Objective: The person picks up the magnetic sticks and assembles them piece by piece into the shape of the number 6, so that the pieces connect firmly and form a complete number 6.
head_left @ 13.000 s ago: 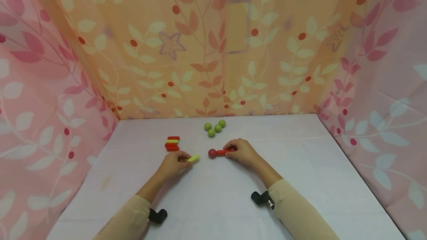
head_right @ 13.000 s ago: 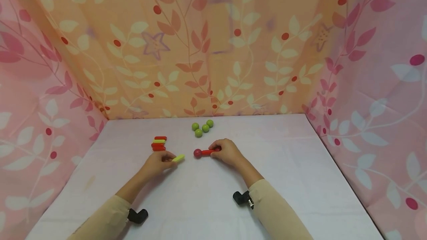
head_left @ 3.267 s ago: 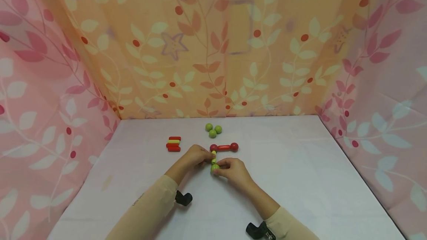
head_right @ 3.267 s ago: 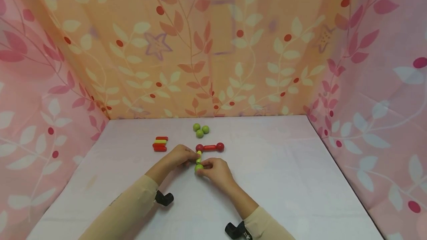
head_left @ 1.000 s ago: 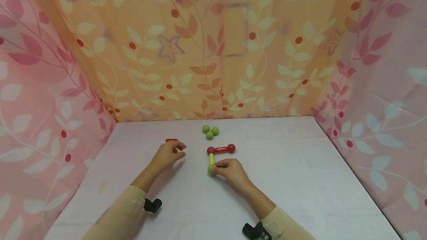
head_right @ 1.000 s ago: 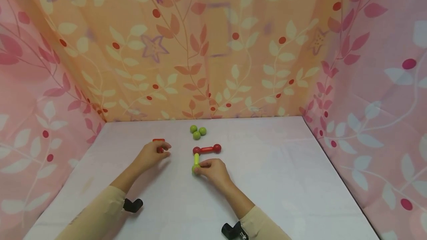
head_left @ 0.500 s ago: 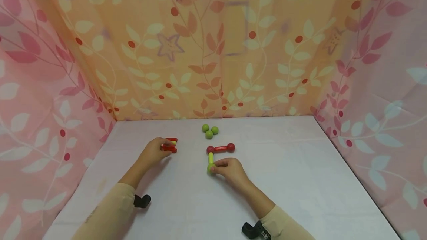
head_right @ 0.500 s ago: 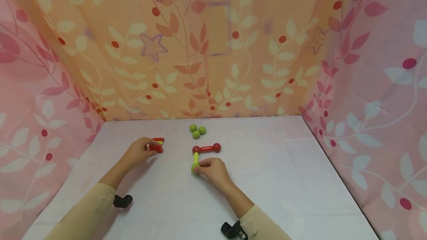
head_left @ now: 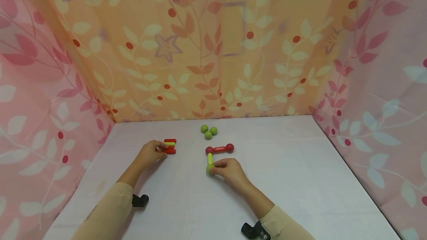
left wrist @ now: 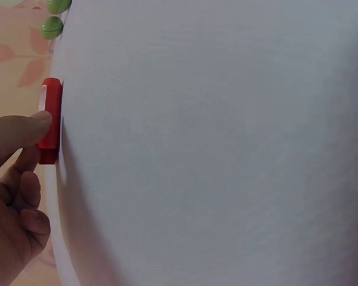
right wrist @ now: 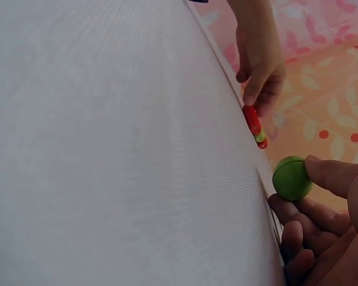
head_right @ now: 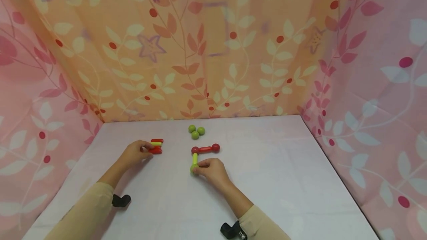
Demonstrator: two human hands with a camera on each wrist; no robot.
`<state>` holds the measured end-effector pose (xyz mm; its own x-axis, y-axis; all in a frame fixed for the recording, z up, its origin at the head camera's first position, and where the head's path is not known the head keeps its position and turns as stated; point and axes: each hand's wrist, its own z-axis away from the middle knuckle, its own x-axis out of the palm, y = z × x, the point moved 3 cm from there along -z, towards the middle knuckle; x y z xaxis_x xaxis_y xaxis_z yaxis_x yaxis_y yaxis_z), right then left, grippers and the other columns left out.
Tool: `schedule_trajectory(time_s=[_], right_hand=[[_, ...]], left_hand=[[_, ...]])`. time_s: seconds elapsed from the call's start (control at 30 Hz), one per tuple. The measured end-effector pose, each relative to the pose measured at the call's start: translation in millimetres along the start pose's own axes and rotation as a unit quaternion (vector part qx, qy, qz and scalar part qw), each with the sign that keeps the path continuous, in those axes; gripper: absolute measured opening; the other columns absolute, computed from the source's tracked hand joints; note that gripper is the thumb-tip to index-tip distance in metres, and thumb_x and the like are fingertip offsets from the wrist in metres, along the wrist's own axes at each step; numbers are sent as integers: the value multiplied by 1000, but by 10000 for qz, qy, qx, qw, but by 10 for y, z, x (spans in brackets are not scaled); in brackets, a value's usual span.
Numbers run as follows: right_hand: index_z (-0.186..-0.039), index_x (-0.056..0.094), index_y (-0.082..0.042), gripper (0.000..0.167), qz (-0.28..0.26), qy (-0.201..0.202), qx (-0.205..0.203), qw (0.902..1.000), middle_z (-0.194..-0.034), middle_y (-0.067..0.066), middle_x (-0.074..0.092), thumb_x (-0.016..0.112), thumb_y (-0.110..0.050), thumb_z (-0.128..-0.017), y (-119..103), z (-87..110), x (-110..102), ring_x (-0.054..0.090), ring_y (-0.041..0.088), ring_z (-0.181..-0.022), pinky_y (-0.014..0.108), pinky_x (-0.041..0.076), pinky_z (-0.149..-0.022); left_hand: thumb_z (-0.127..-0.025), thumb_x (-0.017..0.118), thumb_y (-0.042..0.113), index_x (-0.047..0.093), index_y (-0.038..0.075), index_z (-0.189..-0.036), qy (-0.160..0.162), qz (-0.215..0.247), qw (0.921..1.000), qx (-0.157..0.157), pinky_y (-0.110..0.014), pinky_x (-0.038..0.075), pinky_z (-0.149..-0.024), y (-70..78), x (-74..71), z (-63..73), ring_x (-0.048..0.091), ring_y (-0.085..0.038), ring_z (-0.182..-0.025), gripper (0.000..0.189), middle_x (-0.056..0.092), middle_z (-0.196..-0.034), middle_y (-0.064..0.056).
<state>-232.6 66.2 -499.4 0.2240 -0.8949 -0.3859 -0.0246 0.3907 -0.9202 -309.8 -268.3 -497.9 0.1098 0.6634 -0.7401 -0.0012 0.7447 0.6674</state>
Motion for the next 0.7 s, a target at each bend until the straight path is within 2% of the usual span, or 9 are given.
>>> schedule_trajectory(time_s=[0.1, 0.2, 0.5, 0.7], right_hand=[[-91, 71, -14, 25, -32, -4, 20, 10000, -86, -6, 68, 75, -32, -74, -7, 4, -3, 57, 12, -85, 31, 46, -70], [-90, 71, -15, 24, -47, -11, 6, 10000, -85, -7, 68, 75, -32, -74, -7, 2, -5, 57, 12, -85, 31, 46, -70], [-89, 71, -17, 23, -39, -25, -16, 10000, -84, -8, 68, 75, -34, -74, 20, -24, -4, 57, 12, -83, 31, 46, -69], [-91, 71, -16, 25, -41, -16, -2, 10000, -84, -8, 68, 75, -33, -74, 37, -29, 3, 59, 10, -84, 30, 47, -70]], left_hand=[[-77, 74, 19, 65, 17, -103, -36, 73, 9999, -105, -30, 45, -69, -26, 13, -14, 48, -25, -89, 28, 55, -104, -7], [-76, 74, 19, 65, 16, -102, -36, 89, 9999, -67, -29, 44, -66, -35, 20, -28, 48, -25, -86, 27, 55, -101, -7], [-75, 75, 21, 67, 17, -101, 15, 54, 9999, -131, -29, 44, -66, 19, 5, -25, 48, -25, -87, 27, 55, -102, -7], [-74, 76, 21, 66, 15, -95, -77, 23, 9998, -178, -30, 45, -63, 27, 18, -30, 48, -25, -84, 24, 54, -97, -7]])
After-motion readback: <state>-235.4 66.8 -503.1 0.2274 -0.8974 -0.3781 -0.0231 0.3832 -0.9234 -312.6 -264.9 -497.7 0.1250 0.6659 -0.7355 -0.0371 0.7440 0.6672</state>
